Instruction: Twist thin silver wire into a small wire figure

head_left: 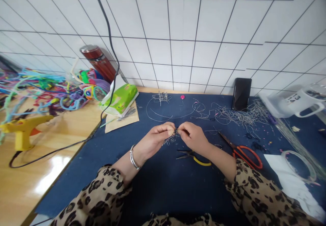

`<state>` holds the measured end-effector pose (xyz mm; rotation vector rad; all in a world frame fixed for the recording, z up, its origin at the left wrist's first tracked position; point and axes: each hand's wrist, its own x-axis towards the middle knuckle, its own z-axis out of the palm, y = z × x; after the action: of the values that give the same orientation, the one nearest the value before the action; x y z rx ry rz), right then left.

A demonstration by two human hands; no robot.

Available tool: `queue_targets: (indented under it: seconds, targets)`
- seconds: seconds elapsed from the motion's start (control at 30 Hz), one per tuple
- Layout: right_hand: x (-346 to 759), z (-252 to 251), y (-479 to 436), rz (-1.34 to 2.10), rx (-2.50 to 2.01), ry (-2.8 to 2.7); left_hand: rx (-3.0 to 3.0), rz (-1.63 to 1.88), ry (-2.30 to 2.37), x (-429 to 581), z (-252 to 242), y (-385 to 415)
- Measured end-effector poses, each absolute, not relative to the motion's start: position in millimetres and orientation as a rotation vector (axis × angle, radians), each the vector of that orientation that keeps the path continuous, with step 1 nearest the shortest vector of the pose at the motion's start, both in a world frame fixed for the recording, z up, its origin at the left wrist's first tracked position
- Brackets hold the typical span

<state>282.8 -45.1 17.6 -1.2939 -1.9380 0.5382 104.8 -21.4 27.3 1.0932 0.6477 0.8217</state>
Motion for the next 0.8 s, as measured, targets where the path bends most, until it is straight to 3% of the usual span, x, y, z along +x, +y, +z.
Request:
queue_targets:
  seconds: [0.3,0.8]
  targets:
    - [282,16,-47,0.459,-1.227,-2.038,0.879,0.821,0.729,110,17,-25]
    - [286,12,-44,0.132,-1.189,-2.232,1.040,0.756,0.724,94,32,-15]
